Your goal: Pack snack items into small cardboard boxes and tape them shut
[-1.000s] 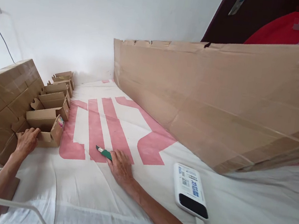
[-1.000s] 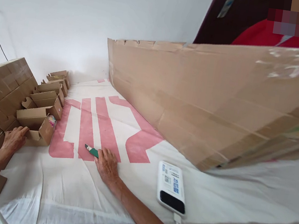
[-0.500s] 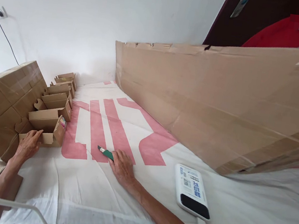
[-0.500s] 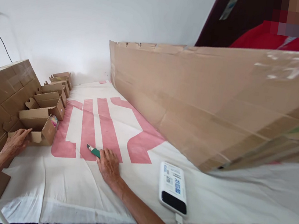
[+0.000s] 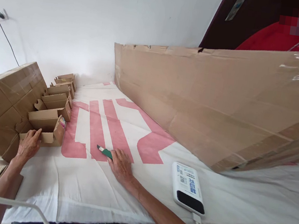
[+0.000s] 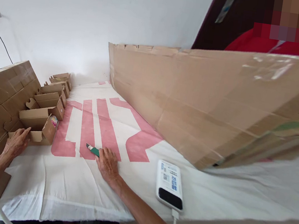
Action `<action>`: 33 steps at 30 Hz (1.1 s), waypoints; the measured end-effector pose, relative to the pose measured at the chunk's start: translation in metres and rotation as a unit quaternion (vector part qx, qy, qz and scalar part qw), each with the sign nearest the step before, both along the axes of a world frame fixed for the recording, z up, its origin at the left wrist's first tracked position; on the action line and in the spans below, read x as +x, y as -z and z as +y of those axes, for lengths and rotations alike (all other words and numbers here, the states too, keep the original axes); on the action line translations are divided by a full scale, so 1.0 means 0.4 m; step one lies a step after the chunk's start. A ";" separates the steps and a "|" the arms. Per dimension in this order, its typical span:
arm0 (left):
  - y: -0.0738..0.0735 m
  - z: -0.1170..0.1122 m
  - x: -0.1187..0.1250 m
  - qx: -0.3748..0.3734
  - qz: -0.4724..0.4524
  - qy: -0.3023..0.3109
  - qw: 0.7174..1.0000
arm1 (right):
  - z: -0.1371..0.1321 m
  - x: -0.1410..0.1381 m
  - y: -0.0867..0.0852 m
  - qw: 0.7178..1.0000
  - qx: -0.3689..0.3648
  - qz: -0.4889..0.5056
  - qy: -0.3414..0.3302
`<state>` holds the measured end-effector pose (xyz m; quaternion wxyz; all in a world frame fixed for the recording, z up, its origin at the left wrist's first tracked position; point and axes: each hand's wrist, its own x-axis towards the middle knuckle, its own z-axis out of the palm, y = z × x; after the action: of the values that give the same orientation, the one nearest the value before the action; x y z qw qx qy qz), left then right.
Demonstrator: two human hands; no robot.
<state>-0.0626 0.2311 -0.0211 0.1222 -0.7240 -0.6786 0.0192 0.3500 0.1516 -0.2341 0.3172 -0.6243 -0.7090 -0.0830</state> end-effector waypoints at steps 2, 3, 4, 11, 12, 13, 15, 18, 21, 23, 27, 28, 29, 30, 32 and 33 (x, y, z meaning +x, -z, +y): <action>0.001 -0.011 -0.003 0.013 -0.010 0.004 1.000 | 0.001 -0.001 0.002 1.000 0.000 0.001 0.000; 0.002 -0.017 -0.003 0.021 -0.015 0.007 1.000 | 0.001 -0.001 0.003 1.000 0.001 0.002 0.000; 0.002 -0.022 -0.002 0.029 -0.020 0.010 0.999 | 0.002 -0.001 0.004 1.000 0.001 0.002 0.001; 0.007 -0.052 0.019 0.046 -0.028 0.022 0.998 | 0.001 -0.002 0.002 1.000 0.005 0.001 -0.006; 0.008 -0.057 0.023 0.045 -0.028 0.022 0.998 | 0.001 -0.003 0.001 1.000 0.004 0.001 -0.006; 0.008 -0.063 0.027 0.043 -0.030 0.020 0.998 | 0.001 -0.003 0.001 1.000 0.004 0.001 -0.006; 0.008 -0.077 0.037 0.038 -0.035 0.015 0.999 | 0.000 -0.005 -0.001 1.000 0.005 -0.001 -0.005; 0.009 -0.103 0.054 0.047 -0.047 0.011 0.998 | 0.000 -0.006 -0.004 1.000 0.009 -0.005 0.000; 0.017 -0.132 0.073 0.063 -0.063 0.014 0.996 | 0.001 -0.006 -0.006 1.000 0.013 -0.006 -0.007; 0.032 -0.154 0.090 0.064 -0.078 0.022 0.995 | 0.001 -0.005 -0.007 1.000 0.012 -0.003 -0.009; 0.100 -0.215 0.132 0.073 -0.122 0.059 0.988 | 0.002 -0.006 -0.007 1.000 0.012 0.001 -0.008; 0.124 -0.234 0.144 0.077 -0.135 0.068 0.985 | 0.003 -0.007 -0.007 1.000 0.013 -0.001 -0.009; 0.150 -0.255 0.155 0.081 -0.148 0.077 0.983 | 0.003 -0.008 -0.008 1.000 0.014 -0.004 -0.008; 0.177 -0.277 0.166 0.083 -0.161 0.086 0.980 | 0.003 -0.009 -0.009 1.000 0.014 -0.008 -0.006; 0.231 -0.323 0.186 0.082 -0.187 0.103 0.973 | 0.004 -0.012 -0.011 1.000 0.016 -0.016 -0.001; 0.258 -0.346 0.194 0.079 -0.201 0.110 0.970 | 0.004 -0.013 -0.012 1.000 0.017 -0.019 0.001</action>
<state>0.0151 0.0926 -0.1244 0.0417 -0.7712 -0.6050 -0.1937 0.3448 0.1533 -0.2293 0.3141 -0.6178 -0.7129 -0.1067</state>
